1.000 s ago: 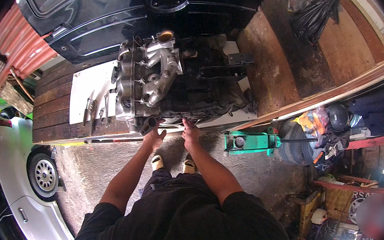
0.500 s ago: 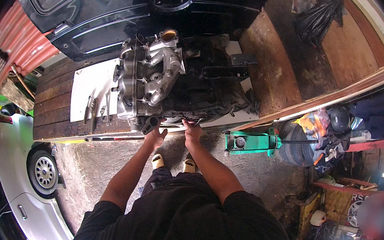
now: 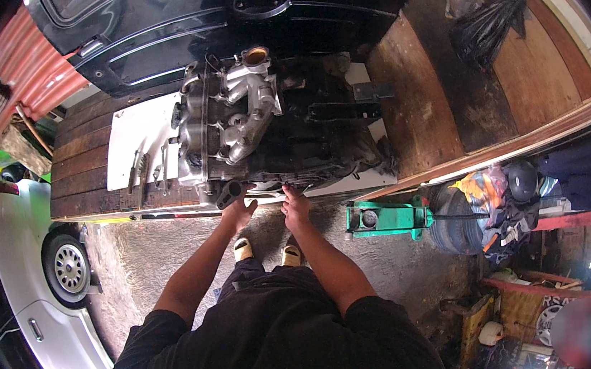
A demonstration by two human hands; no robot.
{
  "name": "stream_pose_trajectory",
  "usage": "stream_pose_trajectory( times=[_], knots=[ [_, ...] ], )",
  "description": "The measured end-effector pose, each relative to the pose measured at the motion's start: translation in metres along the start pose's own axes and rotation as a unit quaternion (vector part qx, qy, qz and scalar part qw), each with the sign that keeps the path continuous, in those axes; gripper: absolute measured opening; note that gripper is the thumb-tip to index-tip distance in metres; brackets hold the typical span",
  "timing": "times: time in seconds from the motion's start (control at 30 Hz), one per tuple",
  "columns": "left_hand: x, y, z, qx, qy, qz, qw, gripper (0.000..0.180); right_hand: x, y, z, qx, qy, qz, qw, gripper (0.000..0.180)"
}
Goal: The person uses a wrench to tighten bolts on a car engine placed on a wooden workbench. The person repeatedly turns the wrench on different bolts while holding the engine steady with the other hand.
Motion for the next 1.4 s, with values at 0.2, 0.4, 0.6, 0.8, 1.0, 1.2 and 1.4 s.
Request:
stream_pose_trajectory(
  times=[0.2, 0.4, 0.6, 0.8, 1.0, 1.2, 1.4],
  knots=[
    [-0.001, 0.001, -0.001, -0.042, -0.022, -0.027, 0.998, 0.047, -0.008, -0.009, 0.007, 0.005, -0.01, 0.022, 1.0, 0.018],
    [-0.002, -0.001, 0.001, -0.028, -0.022, -0.024, 0.999, 0.047, -0.004, -0.005, 0.006, 0.034, -0.052, 0.062, 0.996, 0.017],
    [-0.003, 0.005, -0.005, -0.027, -0.039, -0.049, 0.998, 0.047, -0.002, -0.002, 0.013, -0.013, 0.082, -0.02, 0.996, 0.02],
    [-0.005, -0.004, 0.001, -0.041, 0.0, -0.012, 0.999, 0.048, -0.008, -0.007, 0.008, 0.063, 0.005, 0.08, 0.995, 0.019],
    [-0.003, 0.002, -0.002, -0.038, -0.005, 0.004, 0.999, 0.047, 0.0, -0.001, 0.004, 0.03, -0.002, 0.01, 0.999, 0.016],
    [-0.005, 0.006, -0.005, -0.05, -0.003, -0.002, 0.999, 0.046, 0.002, 0.0, 0.008, -0.016, 0.084, -0.052, 0.995, 0.02],
    [-0.004, 0.002, -0.003, -0.044, 0.003, 0.003, 0.999, 0.048, 0.002, 0.002, 0.005, -0.011, 0.061, -0.059, 0.996, 0.025]
  ],
)
Point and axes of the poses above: each hand's wrist, its own x-axis towards the middle knuckle, its own z-axis out of the palm, y = z × x, the point moved 3 cm from there along x, towards the middle knuckle, and after that the axes turned 5 degrees about -z, right-handed, at the moved point
